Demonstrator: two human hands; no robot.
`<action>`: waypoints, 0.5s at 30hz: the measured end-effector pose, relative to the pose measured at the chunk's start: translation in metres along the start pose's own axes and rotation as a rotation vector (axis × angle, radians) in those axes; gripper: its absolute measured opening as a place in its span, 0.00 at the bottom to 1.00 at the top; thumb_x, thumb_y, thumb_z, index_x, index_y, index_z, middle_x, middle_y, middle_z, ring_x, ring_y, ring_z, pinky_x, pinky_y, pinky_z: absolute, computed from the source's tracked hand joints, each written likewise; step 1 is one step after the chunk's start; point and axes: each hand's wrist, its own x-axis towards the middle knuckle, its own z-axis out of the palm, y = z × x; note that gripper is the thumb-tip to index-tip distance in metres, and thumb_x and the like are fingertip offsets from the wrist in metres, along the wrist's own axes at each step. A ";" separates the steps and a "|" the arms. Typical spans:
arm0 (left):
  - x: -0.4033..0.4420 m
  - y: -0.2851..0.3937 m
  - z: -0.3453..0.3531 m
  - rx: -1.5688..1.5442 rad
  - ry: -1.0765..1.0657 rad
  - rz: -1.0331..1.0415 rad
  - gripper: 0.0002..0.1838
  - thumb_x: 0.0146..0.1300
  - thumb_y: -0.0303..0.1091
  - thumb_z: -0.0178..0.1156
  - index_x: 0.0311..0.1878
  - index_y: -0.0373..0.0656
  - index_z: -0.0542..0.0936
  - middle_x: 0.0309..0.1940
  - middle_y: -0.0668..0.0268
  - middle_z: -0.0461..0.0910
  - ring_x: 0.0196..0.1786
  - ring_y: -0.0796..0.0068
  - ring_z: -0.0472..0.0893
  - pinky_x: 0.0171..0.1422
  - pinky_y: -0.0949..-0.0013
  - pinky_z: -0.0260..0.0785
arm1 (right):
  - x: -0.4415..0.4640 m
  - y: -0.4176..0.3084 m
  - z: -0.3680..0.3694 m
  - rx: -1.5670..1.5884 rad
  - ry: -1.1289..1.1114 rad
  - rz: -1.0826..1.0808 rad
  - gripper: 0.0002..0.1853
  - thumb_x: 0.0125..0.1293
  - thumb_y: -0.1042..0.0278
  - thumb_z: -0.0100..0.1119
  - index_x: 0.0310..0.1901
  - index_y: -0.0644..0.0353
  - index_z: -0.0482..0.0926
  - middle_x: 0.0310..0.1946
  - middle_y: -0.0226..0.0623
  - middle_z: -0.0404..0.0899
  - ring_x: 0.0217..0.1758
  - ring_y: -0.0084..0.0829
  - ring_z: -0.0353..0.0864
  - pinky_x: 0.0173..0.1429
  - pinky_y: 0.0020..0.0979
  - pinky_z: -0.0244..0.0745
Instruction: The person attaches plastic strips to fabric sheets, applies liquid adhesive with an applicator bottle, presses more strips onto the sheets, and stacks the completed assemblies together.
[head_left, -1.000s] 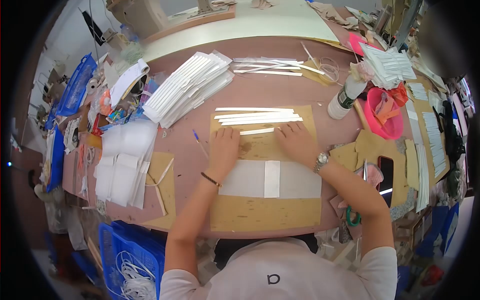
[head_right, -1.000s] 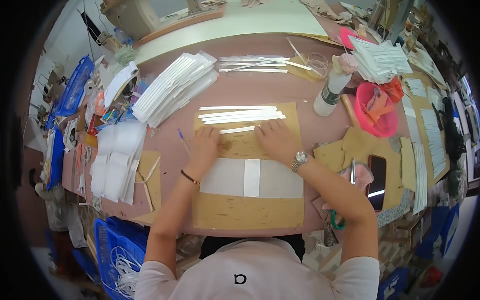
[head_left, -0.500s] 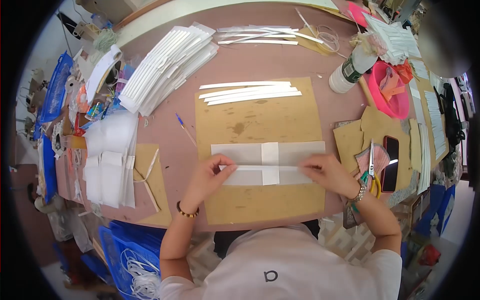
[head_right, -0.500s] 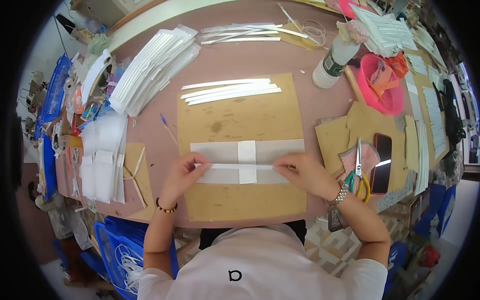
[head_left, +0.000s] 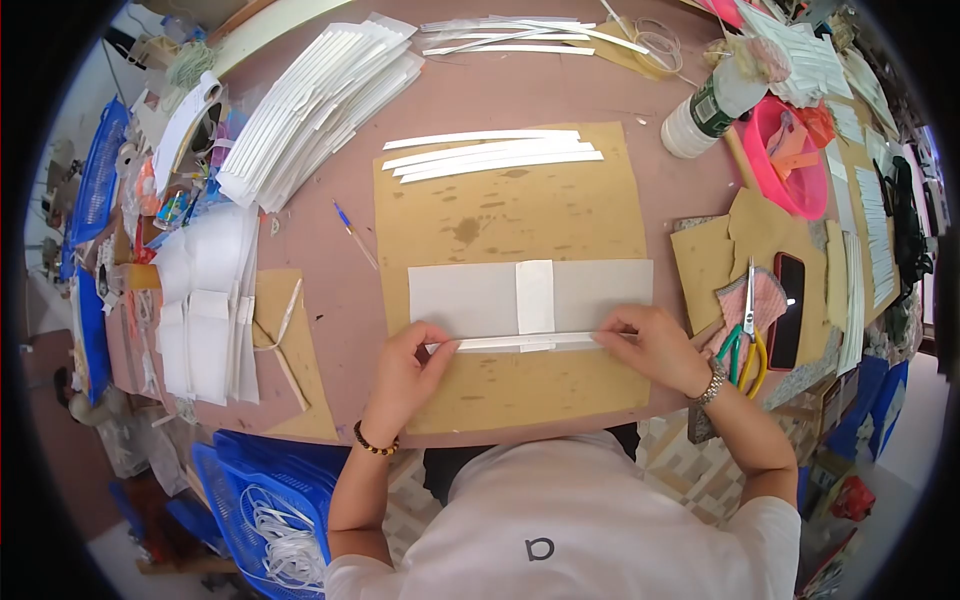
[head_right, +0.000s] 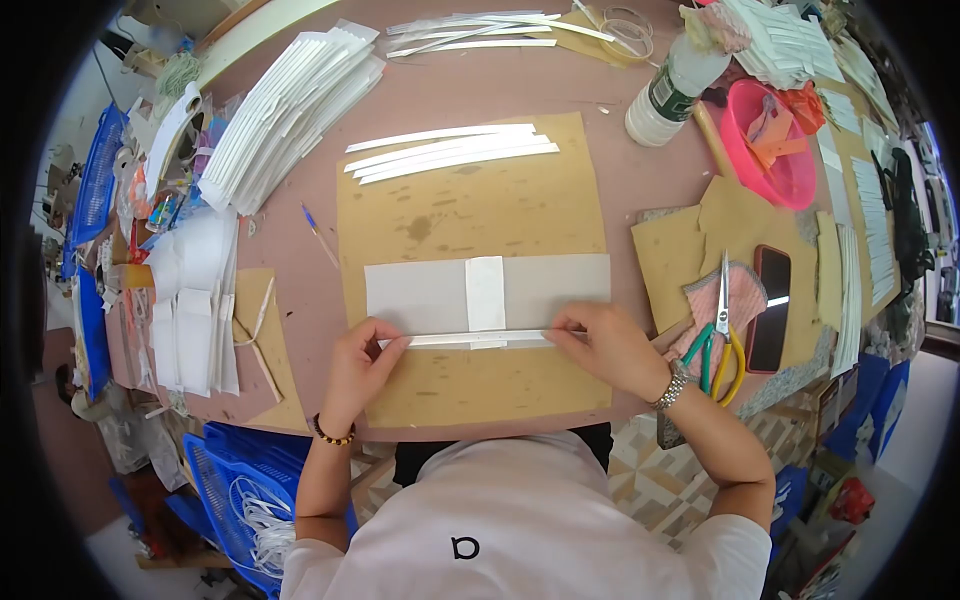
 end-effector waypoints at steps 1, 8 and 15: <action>0.000 0.001 -0.001 0.002 -0.001 -0.001 0.05 0.60 0.27 0.64 0.32 0.39 0.78 0.21 0.76 0.75 0.20 0.91 0.64 0.24 0.81 0.56 | 0.001 0.000 0.000 0.003 0.000 0.000 0.07 0.62 0.71 0.63 0.34 0.67 0.78 0.26 0.40 0.80 0.30 0.25 0.81 0.37 0.27 0.79; 0.002 0.006 -0.001 0.080 -0.003 -0.009 0.05 0.58 0.27 0.65 0.31 0.37 0.78 0.20 0.65 0.76 0.19 0.81 0.70 0.24 0.74 0.62 | 0.000 0.004 0.004 -0.085 0.033 -0.054 0.08 0.60 0.69 0.64 0.33 0.65 0.79 0.26 0.41 0.81 0.29 0.32 0.83 0.36 0.29 0.79; 0.002 0.010 0.001 0.164 0.028 -0.002 0.06 0.57 0.27 0.65 0.31 0.37 0.78 0.20 0.64 0.76 0.18 0.79 0.72 0.24 0.74 0.63 | 0.000 0.002 0.006 -0.132 0.083 -0.086 0.08 0.59 0.68 0.65 0.31 0.63 0.79 0.23 0.41 0.80 0.27 0.37 0.82 0.33 0.32 0.77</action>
